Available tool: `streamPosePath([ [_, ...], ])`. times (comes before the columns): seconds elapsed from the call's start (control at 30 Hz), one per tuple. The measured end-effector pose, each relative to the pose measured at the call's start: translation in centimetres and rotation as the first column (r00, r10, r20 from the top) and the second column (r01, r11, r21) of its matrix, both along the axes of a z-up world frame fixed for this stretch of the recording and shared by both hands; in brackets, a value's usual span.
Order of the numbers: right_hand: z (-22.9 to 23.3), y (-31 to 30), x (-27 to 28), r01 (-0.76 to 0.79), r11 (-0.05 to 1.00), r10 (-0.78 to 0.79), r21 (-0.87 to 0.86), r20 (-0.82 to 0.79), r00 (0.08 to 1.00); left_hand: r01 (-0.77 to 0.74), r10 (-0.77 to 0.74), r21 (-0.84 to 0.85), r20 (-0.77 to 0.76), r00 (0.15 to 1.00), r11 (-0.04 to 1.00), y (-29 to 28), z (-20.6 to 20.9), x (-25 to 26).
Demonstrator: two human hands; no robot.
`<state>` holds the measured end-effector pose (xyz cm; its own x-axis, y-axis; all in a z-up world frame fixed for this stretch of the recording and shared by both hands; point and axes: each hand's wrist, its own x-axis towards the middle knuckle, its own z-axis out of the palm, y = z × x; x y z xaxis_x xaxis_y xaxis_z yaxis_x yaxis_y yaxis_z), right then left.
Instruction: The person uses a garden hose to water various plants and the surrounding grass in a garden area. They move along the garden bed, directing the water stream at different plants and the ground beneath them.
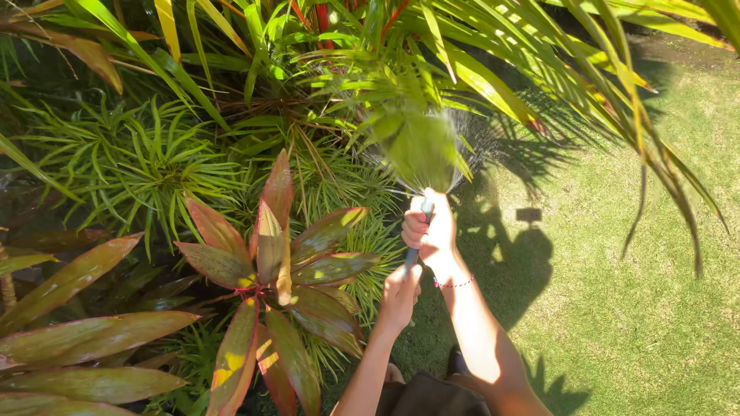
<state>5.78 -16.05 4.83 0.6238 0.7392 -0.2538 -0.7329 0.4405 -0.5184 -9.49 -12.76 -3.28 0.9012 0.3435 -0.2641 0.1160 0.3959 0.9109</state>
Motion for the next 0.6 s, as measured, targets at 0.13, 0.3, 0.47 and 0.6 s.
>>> streamPosePath([
  [0.13,2.4,-3.0,0.0,-0.018,0.995,0.009,0.098,0.095,0.995,-0.032,0.006,0.200,0.126,0.992,0.979,-1.6,3.3,1.3],
  [0.3,3.9,-6.3,0.7,-0.112,0.966,0.065,0.234,0.201,0.978,-0.014,-0.010,0.223,0.108,0.994,0.975,-4.1,5.1,2.5],
  [0.47,3.6,-8.2,1.7,-0.123,0.984,0.099,0.127,0.181,0.979,-0.075,0.048,0.323,0.088,0.995,0.943,-7.4,5.0,3.2],
  [0.6,4.4,-10.6,2.6,-0.123,0.985,0.094,0.120,0.224,0.970,-0.112,0.064,0.279,0.174,0.983,0.954,-10.2,5.4,4.4],
])
